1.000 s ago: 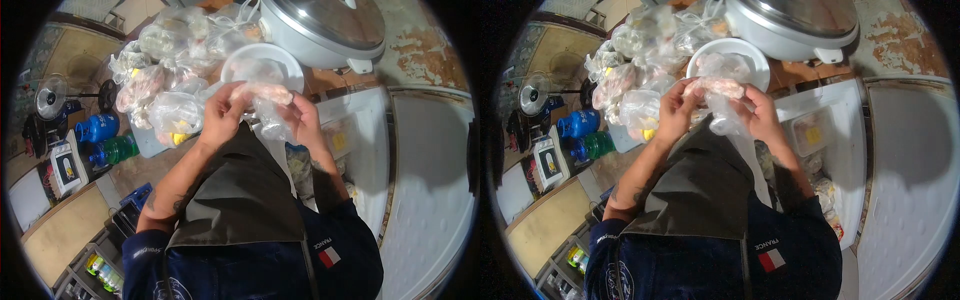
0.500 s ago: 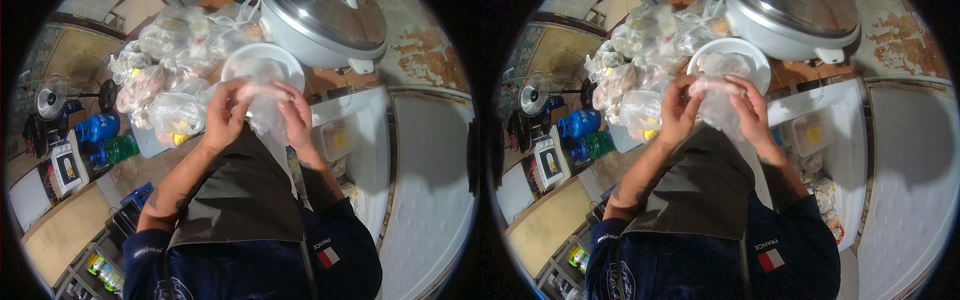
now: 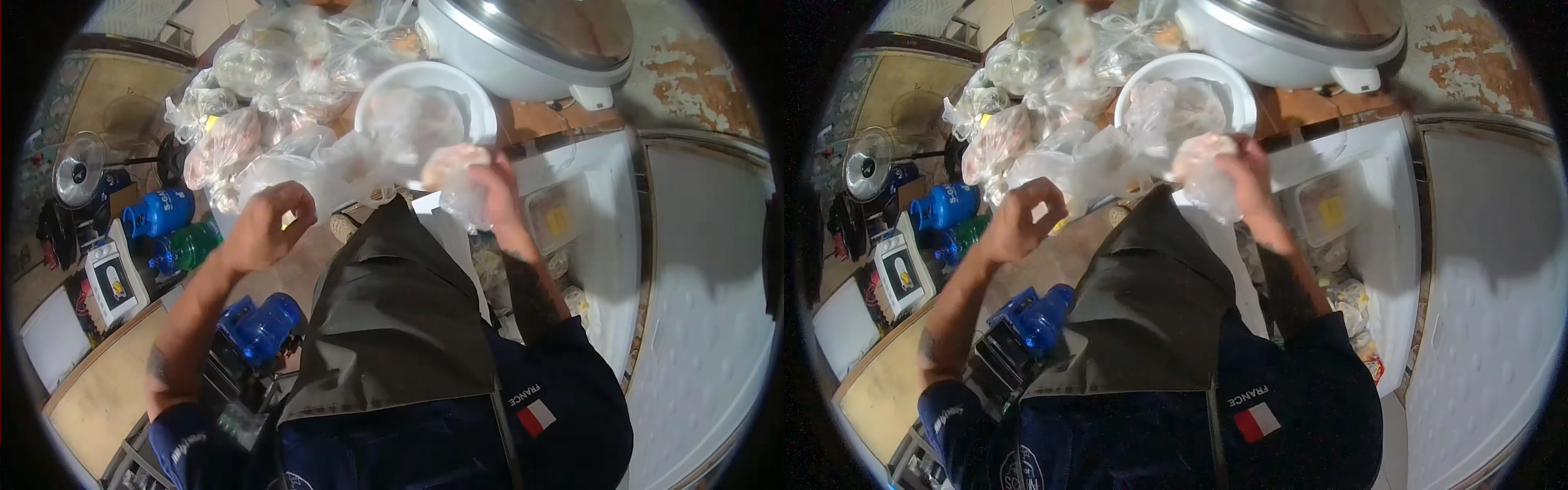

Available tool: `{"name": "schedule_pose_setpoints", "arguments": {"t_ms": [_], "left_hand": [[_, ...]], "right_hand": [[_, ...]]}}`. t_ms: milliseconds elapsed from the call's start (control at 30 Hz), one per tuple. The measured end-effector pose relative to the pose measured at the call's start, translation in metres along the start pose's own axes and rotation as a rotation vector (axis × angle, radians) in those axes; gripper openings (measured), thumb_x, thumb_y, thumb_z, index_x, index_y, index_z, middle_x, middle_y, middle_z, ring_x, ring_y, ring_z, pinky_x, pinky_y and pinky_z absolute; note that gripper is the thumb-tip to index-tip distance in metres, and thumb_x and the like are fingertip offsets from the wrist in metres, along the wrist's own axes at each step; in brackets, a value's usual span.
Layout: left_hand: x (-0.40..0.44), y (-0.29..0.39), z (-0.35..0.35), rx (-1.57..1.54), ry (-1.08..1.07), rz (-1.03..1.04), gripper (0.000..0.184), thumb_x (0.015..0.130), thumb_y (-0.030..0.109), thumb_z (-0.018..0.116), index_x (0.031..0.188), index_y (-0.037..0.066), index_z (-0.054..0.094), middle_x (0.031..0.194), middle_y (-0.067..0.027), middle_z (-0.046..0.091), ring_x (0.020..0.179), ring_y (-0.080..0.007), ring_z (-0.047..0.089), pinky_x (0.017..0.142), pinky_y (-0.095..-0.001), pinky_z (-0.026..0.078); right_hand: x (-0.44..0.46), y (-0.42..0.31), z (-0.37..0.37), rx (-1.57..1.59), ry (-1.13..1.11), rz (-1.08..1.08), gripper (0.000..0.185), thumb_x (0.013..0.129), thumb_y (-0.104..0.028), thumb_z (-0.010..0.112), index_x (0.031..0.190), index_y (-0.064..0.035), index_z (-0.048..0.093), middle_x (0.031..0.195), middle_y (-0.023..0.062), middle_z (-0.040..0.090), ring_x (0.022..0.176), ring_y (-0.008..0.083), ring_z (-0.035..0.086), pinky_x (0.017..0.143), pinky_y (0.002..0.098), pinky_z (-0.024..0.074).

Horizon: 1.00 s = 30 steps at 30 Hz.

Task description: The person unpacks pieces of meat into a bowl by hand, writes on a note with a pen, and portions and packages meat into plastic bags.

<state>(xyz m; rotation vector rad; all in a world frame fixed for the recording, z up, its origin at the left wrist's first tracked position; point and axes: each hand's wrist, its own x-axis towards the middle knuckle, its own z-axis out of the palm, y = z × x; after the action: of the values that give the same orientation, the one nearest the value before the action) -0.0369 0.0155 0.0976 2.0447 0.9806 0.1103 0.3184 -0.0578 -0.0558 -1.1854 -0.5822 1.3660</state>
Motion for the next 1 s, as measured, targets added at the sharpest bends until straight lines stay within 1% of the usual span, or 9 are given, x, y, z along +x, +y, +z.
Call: {"name": "schedule_pose_setpoints", "arguments": {"t_ms": [100, 167, 233, 300, 333, 433, 567, 767, 1000], "left_hand": [[0.018, 0.011, -0.028, -0.025, -0.209, -0.047, 0.013, 0.081, 0.007, 0.076, 0.089, 0.000, 0.068, 0.092, -0.0144, 0.068, 0.085, -0.0303, 0.067, 0.080, -0.0392, 0.052], [0.043, 0.006, -0.025, 0.036, -0.152, 0.083, 0.016, 0.080, 0.010, 0.078, 0.086, 0.000, 0.069, 0.093, -0.0155, 0.069, 0.088, -0.0315, 0.067, 0.081, -0.0399, 0.052], [0.085, 0.005, 0.007, 0.032, 0.239, 0.159, 0.025, 0.079, 0.013, 0.079, 0.100, 0.003, 0.069, 0.106, -0.0176, 0.067, 0.099, -0.0340, 0.066, 0.088, -0.0415, 0.051], [0.136, 0.003, 0.045, 0.231, 0.438, 0.255, 0.056, 0.080, 0.019, 0.080, 0.132, 0.008, 0.062, 0.142, -0.0194, 0.055, 0.123, -0.0366, 0.059, 0.103, -0.0425, 0.047], [0.154, -0.010, 0.064, 0.340, 0.376, 0.281, 0.060, 0.081, 0.019, 0.077, 0.137, 0.010, 0.057, 0.146, -0.0197, 0.050, 0.125, -0.0384, 0.057, 0.105, -0.0443, 0.046], [0.181, -0.048, 0.104, 0.657, 0.226, 0.278, 0.069, 0.084, 0.018, 0.070, 0.149, 0.013, 0.046, 0.156, -0.0219, 0.038, 0.128, -0.0425, 0.053, 0.109, -0.0489, 0.043], [0.155, -0.063, 0.131, 0.747, 0.186, 0.194, 0.058, 0.087, 0.016, 0.059, 0.144, 0.012, 0.050, 0.149, -0.0271, 0.042, 0.128, -0.0399, 0.052, 0.112, -0.0555, 0.036], [0.127, -0.056, 0.120, 0.684, 0.220, -0.063, 0.051, 0.083, 0.027, 0.065, 0.131, 0.011, 0.060, 0.137, -0.0166, 0.053, 0.129, -0.0360, 0.047, 0.113, -0.0604, 0.029], [0.117, -0.080, 0.132, 0.467, 0.395, -0.047, 0.054, 0.083, 0.034, 0.075, 0.128, 0.009, 0.062, 0.136, -0.0122, 0.055, 0.132, -0.0355, 0.046, 0.113, -0.0559, 0.029]], "right_hand": [[0.024, -0.015, -0.010, 0.493, -0.188, 0.062, 0.032, 0.088, -0.019, 0.063, 0.117, -0.0039, 0.062, 0.102, 0.0066, 0.068, 0.090, 0.0175, 0.067, 0.081, 0.0295, 0.0545], [0.042, -0.035, -0.002, 0.216, -0.109, -0.004, 0.036, 0.090, -0.026, 0.059, 0.116, -0.0019, 0.063, 0.104, 0.0089, 0.067, 0.095, 0.0211, 0.067, 0.085, 0.0319, 0.0539], [0.064, -0.032, -0.001, -0.196, -0.139, -0.076, 0.039, 0.090, -0.029, 0.057, 0.115, -0.0005, 0.065, 0.106, 0.0111, 0.065, 0.100, 0.0252, 0.066, 0.090, 0.0346, 0.0526], [0.089, -0.027, 0.005, -0.863, -0.357, -0.041, 0.041, 0.090, -0.031, 0.057, 0.114, 0.0003, 0.067, 0.114, 0.0153, 0.063, 0.111, 0.0318, 0.062, 0.097, 0.0392, 0.0491], [0.098, -0.036, 0.015, -1.250, -0.550, -0.026, 0.041, 0.090, -0.032, 0.057, 0.112, 0.0006, 0.069, 0.121, 0.0186, 0.062, 0.118, 0.0363, 0.059, 0.101, 0.0422, 0.0467], [0.090, -0.027, 0.021, -1.427, -0.492, -0.301, 0.040, 0.089, -0.034, 0.059, 0.107, -0.0005, 0.071, 0.132, 0.0235, 0.058, 0.120, 0.0401, 0.057, 0.101, 0.0466, 0.0466], [0.096, -0.044, 0.012, -1.650, -0.492, -0.157, 0.040, 0.086, -0.037, 0.057, 0.101, -0.0025, 0.072, 0.112, 0.0251, 0.069, 0.105, 0.0436, 0.064, 0.096, 0.0502, 0.0493], [0.103, -0.064, 0.012, -1.537, -0.538, 0.073, 0.047, 0.087, -0.035, 0.058, 0.112, 0.0031, 0.069, 0.112, 0.0293, 0.066, 0.108, 0.0456, 0.062, 0.096, 0.0499, 0.0468], [0.113, -0.059, 0.002, -0.944, -0.179, 0.064, 0.057, 0.092, -0.047, 0.059, 0.124, -0.0003, 0.064, 0.115, 0.0211, 0.069, 0.106, 0.0322, 0.066, 0.095, 0.0393, 0.0487]]}}
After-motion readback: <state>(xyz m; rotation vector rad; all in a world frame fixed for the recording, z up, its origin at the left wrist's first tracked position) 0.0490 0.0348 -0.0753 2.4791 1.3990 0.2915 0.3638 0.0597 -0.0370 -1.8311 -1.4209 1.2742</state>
